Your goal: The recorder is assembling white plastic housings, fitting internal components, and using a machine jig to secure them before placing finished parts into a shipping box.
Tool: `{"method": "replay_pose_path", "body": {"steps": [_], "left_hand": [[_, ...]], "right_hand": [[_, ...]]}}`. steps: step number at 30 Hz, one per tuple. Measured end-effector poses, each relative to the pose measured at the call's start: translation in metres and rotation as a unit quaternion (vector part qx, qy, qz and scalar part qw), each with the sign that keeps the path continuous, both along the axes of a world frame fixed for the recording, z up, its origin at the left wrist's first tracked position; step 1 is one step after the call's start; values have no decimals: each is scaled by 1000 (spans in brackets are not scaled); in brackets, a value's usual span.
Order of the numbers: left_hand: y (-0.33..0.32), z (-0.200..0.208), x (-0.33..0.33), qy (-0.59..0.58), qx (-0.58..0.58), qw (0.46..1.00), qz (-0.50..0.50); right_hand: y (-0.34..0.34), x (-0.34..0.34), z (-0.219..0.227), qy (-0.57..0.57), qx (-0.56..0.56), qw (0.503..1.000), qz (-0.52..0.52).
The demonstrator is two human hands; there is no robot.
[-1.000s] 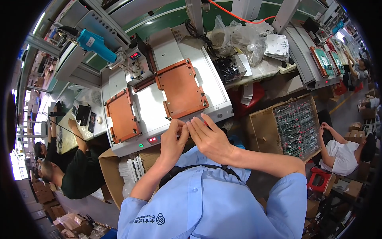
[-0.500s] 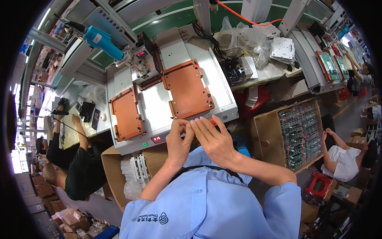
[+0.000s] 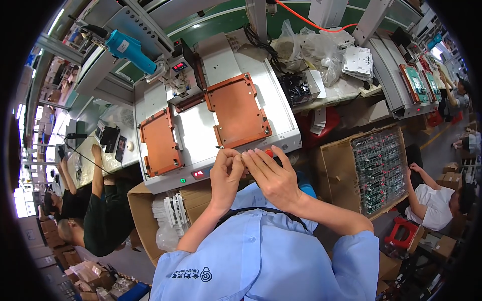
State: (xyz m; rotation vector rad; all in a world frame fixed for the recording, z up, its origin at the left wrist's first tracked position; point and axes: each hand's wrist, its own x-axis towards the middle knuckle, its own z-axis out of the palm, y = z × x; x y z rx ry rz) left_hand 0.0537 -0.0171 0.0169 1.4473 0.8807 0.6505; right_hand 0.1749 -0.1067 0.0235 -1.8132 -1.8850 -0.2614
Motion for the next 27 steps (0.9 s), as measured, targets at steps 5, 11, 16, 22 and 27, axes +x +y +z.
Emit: {"method": "replay_pose_path", "body": {"steps": [5,11,16,22,27], "left_hand": [[8,-4,-6,-94,-121,988,-38],[5,5,-19,-110,-166,979,-29],[0,-3,-32,-84,-184,974,-103],[6,16,-33,-229,-325,911,-106],[2,14,-34,-213,-318,921,-72]], "right_hand": [[-2,0,2,44,2,999,1],[-2,-2,3,66,8,998,-5],[-2,1,6,48,13,999,-1],[-3,0,5,43,18,999,22],[-3,-4,6,57,19,998,35]]}}
